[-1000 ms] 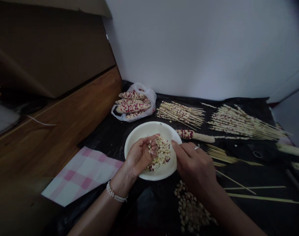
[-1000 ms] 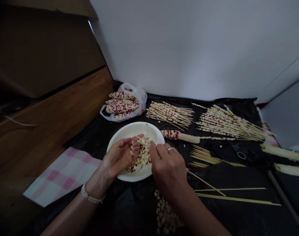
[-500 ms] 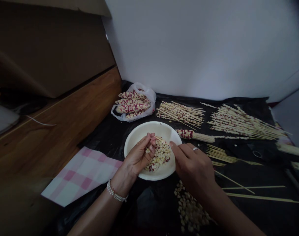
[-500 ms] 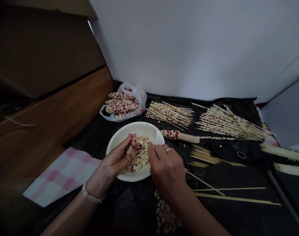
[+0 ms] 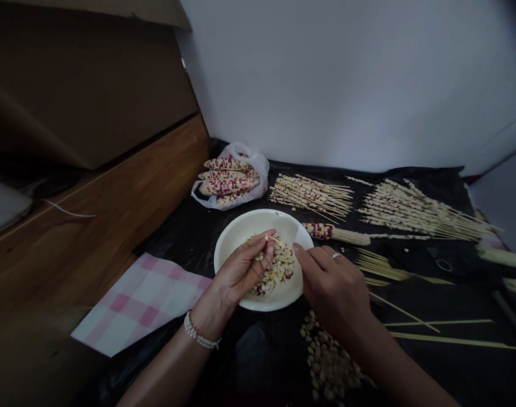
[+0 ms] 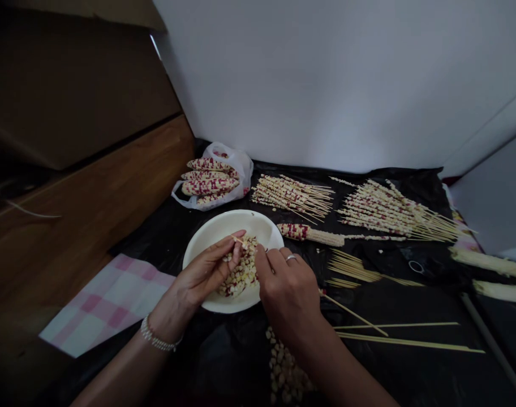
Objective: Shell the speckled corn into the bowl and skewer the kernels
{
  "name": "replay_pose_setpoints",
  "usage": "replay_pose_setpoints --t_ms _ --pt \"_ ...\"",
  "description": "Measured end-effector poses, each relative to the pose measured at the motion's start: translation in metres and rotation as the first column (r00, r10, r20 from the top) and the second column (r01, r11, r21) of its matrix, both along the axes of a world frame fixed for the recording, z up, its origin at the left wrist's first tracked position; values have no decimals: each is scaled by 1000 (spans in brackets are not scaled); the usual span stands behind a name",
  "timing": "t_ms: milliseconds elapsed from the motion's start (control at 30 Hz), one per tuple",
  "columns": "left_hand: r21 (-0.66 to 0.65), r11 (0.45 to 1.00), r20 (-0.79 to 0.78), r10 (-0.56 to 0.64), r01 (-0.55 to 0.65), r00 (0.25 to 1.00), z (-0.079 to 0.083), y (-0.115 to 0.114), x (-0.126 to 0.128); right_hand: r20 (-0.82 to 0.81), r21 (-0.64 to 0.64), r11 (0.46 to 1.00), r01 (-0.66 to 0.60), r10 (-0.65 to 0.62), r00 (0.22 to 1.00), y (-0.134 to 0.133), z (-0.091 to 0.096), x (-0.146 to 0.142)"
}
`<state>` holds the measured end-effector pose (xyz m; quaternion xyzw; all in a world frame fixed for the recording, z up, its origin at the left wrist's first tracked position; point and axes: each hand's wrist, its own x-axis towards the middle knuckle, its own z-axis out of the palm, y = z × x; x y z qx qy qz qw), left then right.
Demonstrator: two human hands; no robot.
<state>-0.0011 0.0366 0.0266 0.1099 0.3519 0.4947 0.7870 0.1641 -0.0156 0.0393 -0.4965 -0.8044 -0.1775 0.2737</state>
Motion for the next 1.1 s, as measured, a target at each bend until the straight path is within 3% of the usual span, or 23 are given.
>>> replay_pose_setpoints --t_ms 1100 --pt "-96 994 28 57 -54 998 -4 2 -4 34 1 1000 13 -13 999 -1 -2 0"
